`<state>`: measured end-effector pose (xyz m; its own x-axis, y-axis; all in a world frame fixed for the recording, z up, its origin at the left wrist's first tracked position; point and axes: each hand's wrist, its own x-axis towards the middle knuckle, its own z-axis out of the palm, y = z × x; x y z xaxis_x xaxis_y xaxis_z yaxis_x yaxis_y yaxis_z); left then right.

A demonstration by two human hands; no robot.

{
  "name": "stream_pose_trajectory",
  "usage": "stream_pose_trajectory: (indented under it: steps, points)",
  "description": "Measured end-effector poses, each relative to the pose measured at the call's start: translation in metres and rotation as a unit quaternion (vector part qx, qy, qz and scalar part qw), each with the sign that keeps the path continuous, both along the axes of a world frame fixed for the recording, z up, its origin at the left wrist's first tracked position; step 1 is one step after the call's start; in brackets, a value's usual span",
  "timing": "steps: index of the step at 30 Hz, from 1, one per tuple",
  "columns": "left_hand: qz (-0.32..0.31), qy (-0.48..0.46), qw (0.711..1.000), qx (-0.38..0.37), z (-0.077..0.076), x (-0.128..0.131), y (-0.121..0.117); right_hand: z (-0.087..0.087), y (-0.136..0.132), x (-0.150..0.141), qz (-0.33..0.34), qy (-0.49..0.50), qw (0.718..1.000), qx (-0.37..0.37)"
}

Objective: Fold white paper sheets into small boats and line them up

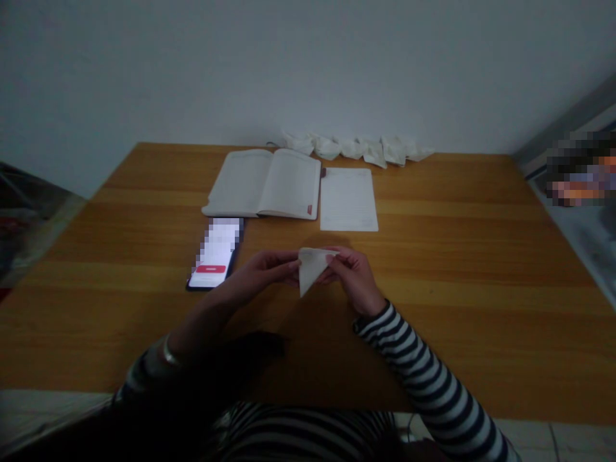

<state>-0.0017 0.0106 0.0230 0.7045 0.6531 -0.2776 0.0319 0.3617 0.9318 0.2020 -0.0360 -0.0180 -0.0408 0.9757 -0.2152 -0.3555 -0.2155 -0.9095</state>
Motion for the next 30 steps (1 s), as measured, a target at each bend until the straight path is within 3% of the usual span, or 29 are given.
stream_pose_trajectory:
  steps: [7, 10, 12, 14, 17, 21, 30]
  points:
    - [0.043, 0.023, 0.999, -0.001, -0.009, 0.004, -0.002, -0.009, -0.001, -0.005, -0.023, -0.003, 1.000, -0.009]
    - [0.065, 0.058, 0.996, 0.020, -0.017, 0.004, -0.001, -0.012, 0.000, -0.004, -0.019, -0.077, 0.996, 0.029]
    - [0.055, 0.089, 0.992, 0.064, -0.020, 0.004, 0.000, -0.009, 0.002, -0.002, -0.031, -0.183, 0.978, 0.090]
    - [0.020, 0.120, 0.986, 0.117, -0.021, 0.004, -0.001, -0.004, 0.002, 0.000, -0.037, -0.288, 0.943, 0.164]
    - [-0.025, 0.145, 0.974, 0.171, -0.020, 0.007, -0.004, 0.002, -0.001, -0.001, 0.006, -0.360, 0.909, 0.211]
    - [0.027, 0.155, 0.969, 0.189, -0.017, 0.015, -0.012, 0.001, -0.007, -0.006, -0.004, -0.398, 0.894, 0.205]
    - [0.118, 0.111, 0.975, 0.151, -0.021, 0.024, -0.019, -0.008, -0.013, -0.010, -0.050, -0.456, 0.842, 0.284]
